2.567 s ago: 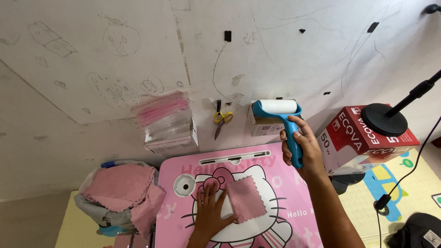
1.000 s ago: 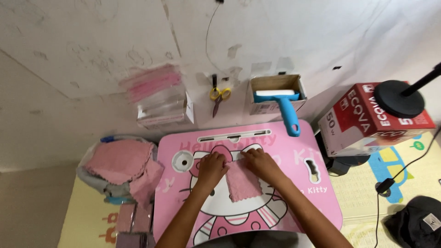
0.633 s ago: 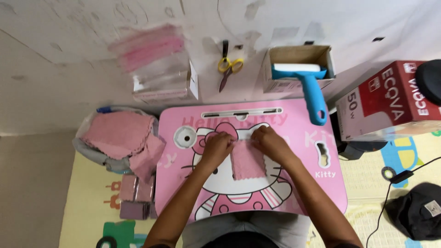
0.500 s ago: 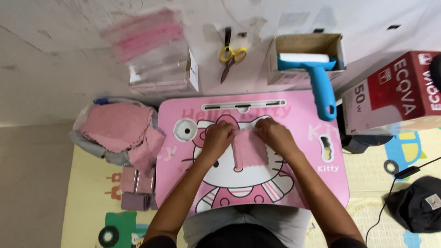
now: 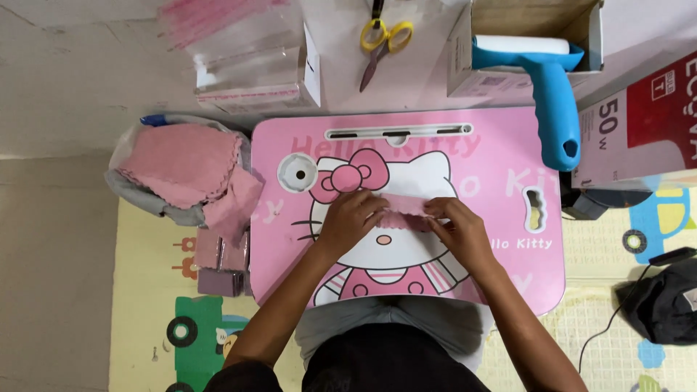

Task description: The person uses a lint roller to clean pink and grey cloths, folds them by hand, and packs them into small plastic bags.

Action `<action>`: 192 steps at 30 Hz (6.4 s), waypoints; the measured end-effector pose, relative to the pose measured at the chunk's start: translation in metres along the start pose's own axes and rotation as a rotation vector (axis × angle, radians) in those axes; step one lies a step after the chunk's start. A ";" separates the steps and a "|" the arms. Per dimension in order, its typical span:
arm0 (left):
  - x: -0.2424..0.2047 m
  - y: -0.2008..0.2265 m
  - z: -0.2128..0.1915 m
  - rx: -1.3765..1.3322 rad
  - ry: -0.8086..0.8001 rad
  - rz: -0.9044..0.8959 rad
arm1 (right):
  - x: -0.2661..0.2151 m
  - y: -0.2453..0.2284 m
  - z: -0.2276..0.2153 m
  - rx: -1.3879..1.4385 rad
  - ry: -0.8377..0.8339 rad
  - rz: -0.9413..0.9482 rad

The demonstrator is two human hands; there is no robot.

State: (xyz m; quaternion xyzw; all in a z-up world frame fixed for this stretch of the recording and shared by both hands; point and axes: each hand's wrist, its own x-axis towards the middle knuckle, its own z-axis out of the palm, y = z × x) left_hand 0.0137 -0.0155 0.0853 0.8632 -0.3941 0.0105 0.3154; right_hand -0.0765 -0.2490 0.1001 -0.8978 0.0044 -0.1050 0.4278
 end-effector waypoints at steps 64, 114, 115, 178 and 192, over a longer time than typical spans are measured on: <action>0.004 -0.042 0.038 0.470 0.119 0.136 | -0.039 -0.032 0.072 -0.413 -0.017 -0.308; -0.013 -0.037 0.032 0.172 0.096 0.047 | -0.113 0.029 0.034 0.985 0.148 0.434; -0.013 -0.041 0.035 0.168 0.077 0.027 | -0.124 0.029 0.041 0.992 0.138 0.460; -0.014 -0.055 0.043 0.132 -0.109 -0.086 | -0.086 0.062 -0.013 0.735 -0.302 0.368; -0.014 -0.061 0.047 0.133 -0.118 -0.099 | -0.028 -0.026 0.059 0.595 0.074 0.457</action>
